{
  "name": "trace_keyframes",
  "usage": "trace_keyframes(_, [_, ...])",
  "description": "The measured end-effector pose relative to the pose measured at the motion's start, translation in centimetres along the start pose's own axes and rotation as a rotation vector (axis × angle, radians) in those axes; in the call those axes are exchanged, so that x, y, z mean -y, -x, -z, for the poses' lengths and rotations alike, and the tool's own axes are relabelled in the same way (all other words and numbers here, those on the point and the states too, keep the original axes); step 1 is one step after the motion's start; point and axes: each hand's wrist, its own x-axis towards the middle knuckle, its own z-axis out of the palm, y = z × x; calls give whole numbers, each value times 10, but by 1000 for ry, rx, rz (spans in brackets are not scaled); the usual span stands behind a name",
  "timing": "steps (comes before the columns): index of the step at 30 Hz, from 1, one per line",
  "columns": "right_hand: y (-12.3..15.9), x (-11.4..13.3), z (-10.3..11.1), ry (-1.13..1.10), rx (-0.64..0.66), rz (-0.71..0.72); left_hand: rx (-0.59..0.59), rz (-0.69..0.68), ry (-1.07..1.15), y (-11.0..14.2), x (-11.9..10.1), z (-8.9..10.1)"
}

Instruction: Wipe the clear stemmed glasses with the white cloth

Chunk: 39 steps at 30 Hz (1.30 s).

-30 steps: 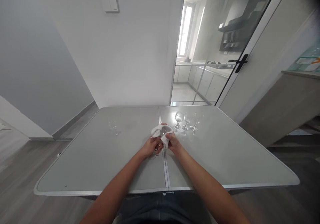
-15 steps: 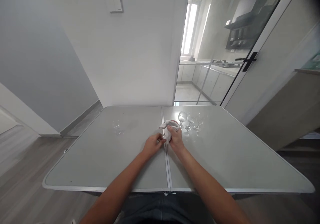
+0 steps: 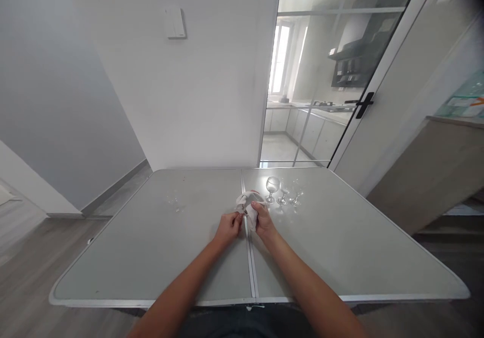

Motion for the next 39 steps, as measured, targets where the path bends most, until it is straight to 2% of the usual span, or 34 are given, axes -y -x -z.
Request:
trace_keyframes(3, [-7,-3,-5,53,-174,168,-222,-178,-343,0,2,-3])
trace_keyframes(5, [-10,-4,-4,75,-226,167,-240,-183,-371,1,2,-5])
trace_keyframes(6, [-11,-4,-2,74,-225,147,-201,-150,-327,1,1,-6])
trace_keyframes(8, [-10,-3,3,53,-167,84,-47,-25,-111,2,-1,-5])
trace_keyframes(12, [-3,1,11,-27,93,-68,358,277,526,2,-4,1])
trace_keyframes(14, [1,2,12,-43,186,-98,461,333,674,2,-3,3])
trace_keyframes(15, [2,2,11,-41,202,-98,465,335,686,2,-2,3])
trace_keyframes(17, [1,0,8,-18,172,-85,377,292,597,1,1,1])
trace_keyframes(19, [-2,-3,3,19,67,-40,181,177,359,-1,5,-3])
trace_keyframes(22, [-8,-10,-6,83,-98,40,-143,-66,-93,-4,9,-3])
trace_keyframes(24, [-11,-14,-8,103,-157,53,-256,-172,-265,-5,10,1])
trace_keyframes(25, [-11,-15,-7,101,-165,42,-267,-190,-292,-4,10,2])
trace_keyframes(27, [-9,-16,-2,73,-136,0,-200,-148,-230,-3,9,4])
trace_keyframes(29, [-5,-14,8,27,-30,-67,-30,-18,-14,-2,6,3])
trace_keyframes(32, [0,-9,20,-30,161,-141,256,193,434,0,2,-3])
trace_keyframes(34, [1,-8,23,-47,228,-150,340,256,589,0,2,-7])
trace_keyframes(36, [-1,-10,22,-50,197,-127,301,246,524,-1,3,-7])
trace_keyframes(39, [-5,-17,14,-21,34,-39,54,75,169,-4,10,-5])
